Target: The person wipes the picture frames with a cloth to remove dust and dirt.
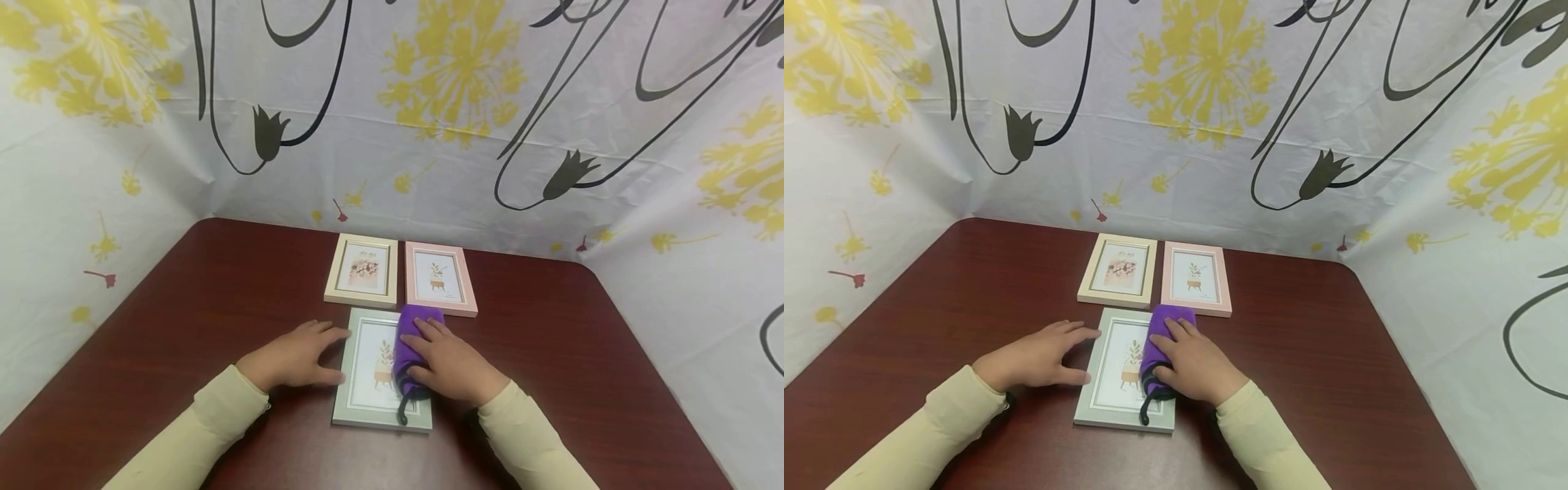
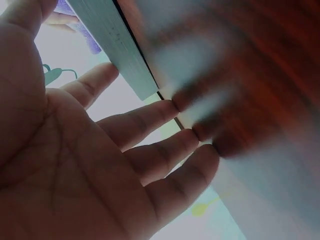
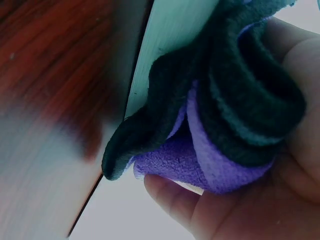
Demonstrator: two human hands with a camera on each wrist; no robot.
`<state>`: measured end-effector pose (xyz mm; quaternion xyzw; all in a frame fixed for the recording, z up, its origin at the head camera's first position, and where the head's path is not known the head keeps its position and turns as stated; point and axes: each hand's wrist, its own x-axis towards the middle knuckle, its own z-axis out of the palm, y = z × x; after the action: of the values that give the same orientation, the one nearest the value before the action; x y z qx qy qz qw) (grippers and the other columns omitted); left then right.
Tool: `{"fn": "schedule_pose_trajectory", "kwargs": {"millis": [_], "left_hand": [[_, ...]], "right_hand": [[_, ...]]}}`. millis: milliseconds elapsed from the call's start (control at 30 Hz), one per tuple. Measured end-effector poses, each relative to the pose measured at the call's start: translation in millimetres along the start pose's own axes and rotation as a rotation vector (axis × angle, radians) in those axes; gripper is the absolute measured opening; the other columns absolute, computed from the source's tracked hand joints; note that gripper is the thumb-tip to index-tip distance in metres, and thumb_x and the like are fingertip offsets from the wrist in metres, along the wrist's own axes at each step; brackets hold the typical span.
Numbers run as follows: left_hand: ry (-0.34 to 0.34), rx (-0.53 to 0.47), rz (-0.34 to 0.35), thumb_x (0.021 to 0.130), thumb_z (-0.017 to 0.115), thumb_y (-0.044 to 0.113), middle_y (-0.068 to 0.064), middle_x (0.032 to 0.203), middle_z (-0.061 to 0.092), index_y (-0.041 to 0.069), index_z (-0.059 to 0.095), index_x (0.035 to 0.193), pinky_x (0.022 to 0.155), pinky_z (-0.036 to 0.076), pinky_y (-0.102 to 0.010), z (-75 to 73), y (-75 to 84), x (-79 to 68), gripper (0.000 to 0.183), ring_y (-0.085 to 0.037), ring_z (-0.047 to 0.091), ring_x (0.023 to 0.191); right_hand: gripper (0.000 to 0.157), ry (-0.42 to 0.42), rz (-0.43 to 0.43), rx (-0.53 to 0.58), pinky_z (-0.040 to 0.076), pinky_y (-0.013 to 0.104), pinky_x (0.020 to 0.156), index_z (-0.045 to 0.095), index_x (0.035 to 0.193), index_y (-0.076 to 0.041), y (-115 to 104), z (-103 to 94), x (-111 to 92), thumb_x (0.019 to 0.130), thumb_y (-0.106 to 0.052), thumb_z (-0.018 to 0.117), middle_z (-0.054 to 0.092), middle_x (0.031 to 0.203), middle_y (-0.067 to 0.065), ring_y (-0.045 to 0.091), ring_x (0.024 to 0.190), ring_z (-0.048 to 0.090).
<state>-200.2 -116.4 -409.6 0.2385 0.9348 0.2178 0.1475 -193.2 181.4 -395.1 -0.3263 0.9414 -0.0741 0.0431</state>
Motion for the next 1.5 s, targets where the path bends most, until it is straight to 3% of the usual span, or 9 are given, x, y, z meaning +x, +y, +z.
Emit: {"fn": "schedule_pose_trajectory", "kwargs": {"millis": [267,433,633,800,1033,1267,1500], "left_hand": [[0.003,0.022,-0.009,0.083,0.076,0.049,-0.023,0.15,0.041,0.018,0.052,0.145,0.109,0.033,-0.058,-1.1,1.7,0.8,0.073,-0.044,0.034,0.139],[0.01,0.024,-0.006,0.083,0.077,0.049,-0.023,0.149,0.042,0.018,0.052,0.145,0.109,0.033,-0.058,0.3,2.2,0.7,0.073,-0.045,0.034,0.139],[0.011,0.021,-0.007,0.083,0.077,0.049,-0.023,0.149,0.042,0.018,0.052,0.144,0.109,0.033,-0.058,0.4,3.5,0.0,0.073,-0.044,0.034,0.139],[0.011,0.021,-0.012,0.083,0.077,0.048,-0.023,0.15,0.041,0.018,0.052,0.145,0.109,0.033,-0.058,0.1,4.2,0.1,0.073,-0.044,0.034,0.14],[0.004,0.025,-0.022,0.083,0.077,0.048,-0.021,0.151,0.04,0.019,0.051,0.146,0.109,0.033,-0.058,-0.3,4.3,0.4,0.073,-0.042,0.033,0.14],[0.006,0.015,-0.024,0.083,0.078,0.047,-0.022,0.15,0.041,0.018,0.052,0.145,0.108,0.035,-0.057,-1.7,5.5,1.3,0.073,-0.042,0.034,0.14],[0.003,0.015,-0.027,0.083,0.078,0.047,-0.021,0.15,0.041,0.019,0.053,0.144,0.107,0.036,-0.056,0.1,4.6,1.3,0.073,-0.041,0.035,0.14]], "right_hand": [[0.052,0.031,-0.05,-0.03,0.044,0.05,0.103,0.065,0.132,-0.014,-2.9,-0.7,-3.5,0.088,-0.04,0.07,0.052,0.137,0.019,0.041,0.13,0.043],[0.051,-0.031,-0.074,0.001,0.048,0.04,0.095,0.068,0.126,-0.019,-8.7,-5.5,-11.4,0.08,-0.037,0.073,0.054,0.133,0.008,0.027,0.123,0.044],[0.057,-0.136,-0.102,0.064,0.041,0.046,0.106,0.064,0.131,-0.018,-16.6,-11.2,-22.2,0.075,-0.029,0.072,0.047,0.146,0.011,0.031,0.138,0.035],[0.06,-0.165,-0.106,0.075,0.037,0.048,0.109,0.062,0.135,-0.017,-20.3,-12.1,-27.3,0.076,-0.027,0.071,0.042,0.152,0.013,0.033,0.143,0.03],[0.06,-0.145,-0.072,0.063,0.035,0.051,0.11,0.061,0.137,-0.018,-12.9,-9.3,-23.1,0.08,-0.034,0.071,0.039,0.154,0.014,0.037,0.144,0.03],[0.059,-0.026,0.015,0.04,0.036,0.05,0.11,0.055,0.144,-0.017,13.4,0.9,-7.6,0.09,-0.039,0.064,0.034,0.157,0.015,0.036,0.145,0.027],[0.06,0.012,0.037,0.089,0.035,0.052,0.11,0.05,0.148,-0.015,23.9,7.0,-2.0,0.094,-0.039,0.06,0.03,0.158,0.02,0.038,0.146,0.025]]}}
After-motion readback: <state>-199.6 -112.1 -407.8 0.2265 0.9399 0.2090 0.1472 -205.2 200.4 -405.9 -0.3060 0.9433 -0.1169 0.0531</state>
